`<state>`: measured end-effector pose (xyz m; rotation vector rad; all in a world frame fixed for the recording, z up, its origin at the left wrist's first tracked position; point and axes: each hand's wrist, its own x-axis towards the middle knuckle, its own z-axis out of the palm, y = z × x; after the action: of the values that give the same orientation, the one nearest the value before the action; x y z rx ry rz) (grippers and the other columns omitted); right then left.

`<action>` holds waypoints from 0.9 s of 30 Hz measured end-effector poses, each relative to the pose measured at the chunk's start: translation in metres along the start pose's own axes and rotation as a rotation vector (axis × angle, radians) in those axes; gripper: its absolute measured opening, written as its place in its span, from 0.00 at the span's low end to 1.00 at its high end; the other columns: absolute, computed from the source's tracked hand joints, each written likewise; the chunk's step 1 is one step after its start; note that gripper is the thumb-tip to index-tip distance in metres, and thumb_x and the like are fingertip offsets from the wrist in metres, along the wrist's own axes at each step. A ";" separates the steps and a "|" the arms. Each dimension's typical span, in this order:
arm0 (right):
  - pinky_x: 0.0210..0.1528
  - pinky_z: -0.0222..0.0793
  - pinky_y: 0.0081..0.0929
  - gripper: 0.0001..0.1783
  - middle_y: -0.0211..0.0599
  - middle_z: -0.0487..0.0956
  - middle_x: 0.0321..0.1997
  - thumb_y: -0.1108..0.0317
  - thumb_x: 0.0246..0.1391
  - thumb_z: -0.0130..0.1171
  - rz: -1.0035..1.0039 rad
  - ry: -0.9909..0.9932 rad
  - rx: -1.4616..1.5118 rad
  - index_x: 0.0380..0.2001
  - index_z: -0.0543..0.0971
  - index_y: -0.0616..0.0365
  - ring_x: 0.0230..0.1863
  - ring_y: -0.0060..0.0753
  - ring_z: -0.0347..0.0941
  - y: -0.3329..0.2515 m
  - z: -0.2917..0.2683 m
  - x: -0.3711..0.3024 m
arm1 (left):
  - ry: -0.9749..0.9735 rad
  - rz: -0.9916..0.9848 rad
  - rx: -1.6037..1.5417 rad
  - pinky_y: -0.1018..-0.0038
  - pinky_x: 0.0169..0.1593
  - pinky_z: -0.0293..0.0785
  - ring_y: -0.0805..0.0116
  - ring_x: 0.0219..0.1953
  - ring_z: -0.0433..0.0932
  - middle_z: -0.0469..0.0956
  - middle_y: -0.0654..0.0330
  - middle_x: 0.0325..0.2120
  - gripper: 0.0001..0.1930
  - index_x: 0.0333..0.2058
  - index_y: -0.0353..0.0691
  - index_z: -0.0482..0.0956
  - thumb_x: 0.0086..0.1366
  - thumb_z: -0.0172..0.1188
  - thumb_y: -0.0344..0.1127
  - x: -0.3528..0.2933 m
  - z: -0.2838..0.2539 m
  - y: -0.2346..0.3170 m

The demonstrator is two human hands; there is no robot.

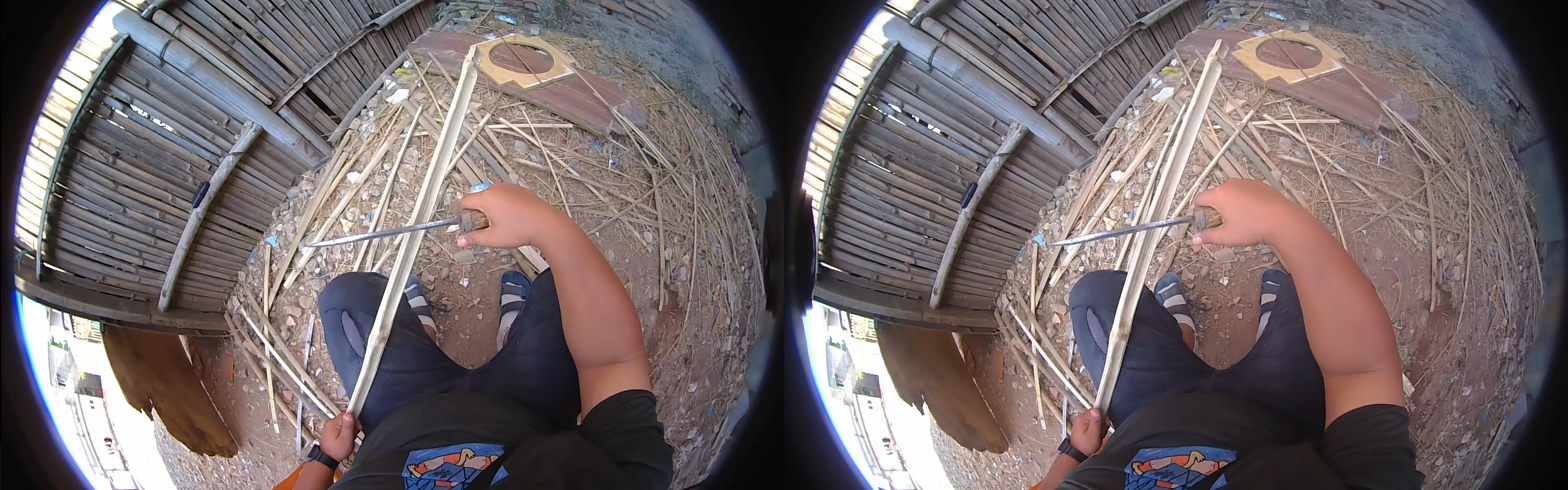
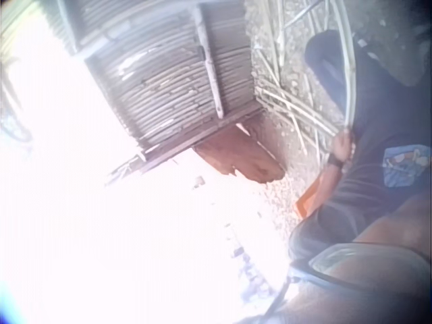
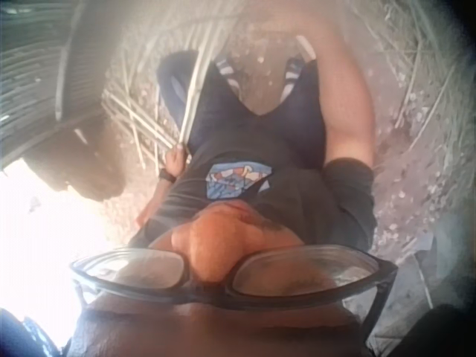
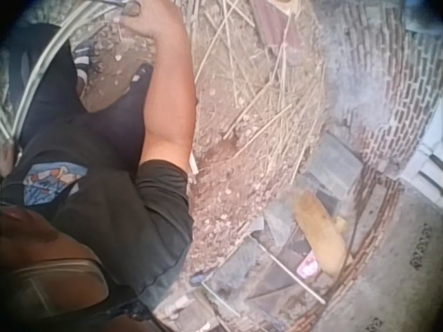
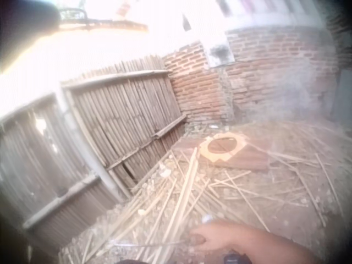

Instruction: The person splits bamboo strips using a machete. They hold the bamboo with one hand and strike it with the machete to separate it into thinner pieces, then set the split pieces aside on the ground.

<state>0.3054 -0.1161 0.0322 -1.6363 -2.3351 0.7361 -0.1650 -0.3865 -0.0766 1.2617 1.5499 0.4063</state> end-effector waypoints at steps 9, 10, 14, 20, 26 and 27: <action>0.31 0.68 0.36 0.28 0.35 0.77 0.22 0.55 0.44 0.74 0.333 0.264 0.568 0.43 0.78 0.62 0.24 0.34 0.72 0.048 -0.004 0.012 | 0.095 0.168 0.154 0.68 0.31 0.69 0.66 0.20 0.71 0.71 0.60 0.14 0.29 0.21 0.37 0.74 0.76 0.41 0.50 0.008 0.007 -0.007; 0.29 0.67 0.34 0.27 0.33 0.76 0.21 0.56 0.45 0.73 0.300 0.230 0.529 0.43 0.78 0.62 0.22 0.31 0.71 0.041 -0.004 0.011 | 0.114 0.177 0.162 0.67 0.31 0.69 0.65 0.20 0.72 0.71 0.59 0.14 0.29 0.20 0.37 0.75 0.76 0.41 0.50 0.007 0.008 -0.009; 0.20 0.61 0.26 0.22 0.26 0.73 0.21 0.63 0.47 0.72 0.250 0.061 0.507 0.43 0.77 0.60 0.17 0.21 0.65 0.024 -0.005 0.005 | 0.097 0.073 0.110 0.68 0.31 0.69 0.65 0.19 0.72 0.71 0.59 0.14 0.29 0.21 0.36 0.75 0.76 0.41 0.50 0.004 0.006 -0.018; 0.20 0.63 0.23 0.32 0.28 0.74 0.20 0.67 0.45 0.73 0.355 0.061 0.861 0.55 0.74 0.60 0.17 0.21 0.69 0.059 0.003 0.017 | 0.104 0.089 0.162 0.70 0.27 0.68 0.68 0.17 0.70 0.71 0.60 0.14 0.30 0.21 0.37 0.75 0.76 0.40 0.52 0.005 0.007 -0.010; 0.21 0.65 0.24 0.23 0.27 0.74 0.21 0.67 0.47 0.72 0.264 0.130 0.611 0.46 0.76 0.58 0.19 0.21 0.69 0.072 0.004 0.005 | -0.005 0.083 0.045 0.73 0.26 0.65 0.74 0.18 0.67 0.68 0.65 0.14 0.31 0.23 0.36 0.75 0.76 0.39 0.55 0.007 -0.003 -0.012; 0.23 0.66 0.26 0.23 0.28 0.75 0.22 0.66 0.47 0.72 0.314 0.240 0.787 0.46 0.76 0.58 0.20 0.22 0.70 0.083 0.007 0.008 | -0.009 0.080 0.057 0.75 0.25 0.64 0.75 0.17 0.66 0.67 0.66 0.13 0.31 0.23 0.36 0.74 0.76 0.39 0.56 0.006 -0.004 -0.012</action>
<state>0.3679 -0.0891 -0.0163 -1.5817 -1.3537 1.2319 -0.1735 -0.3847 -0.0877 1.3716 1.5167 0.4095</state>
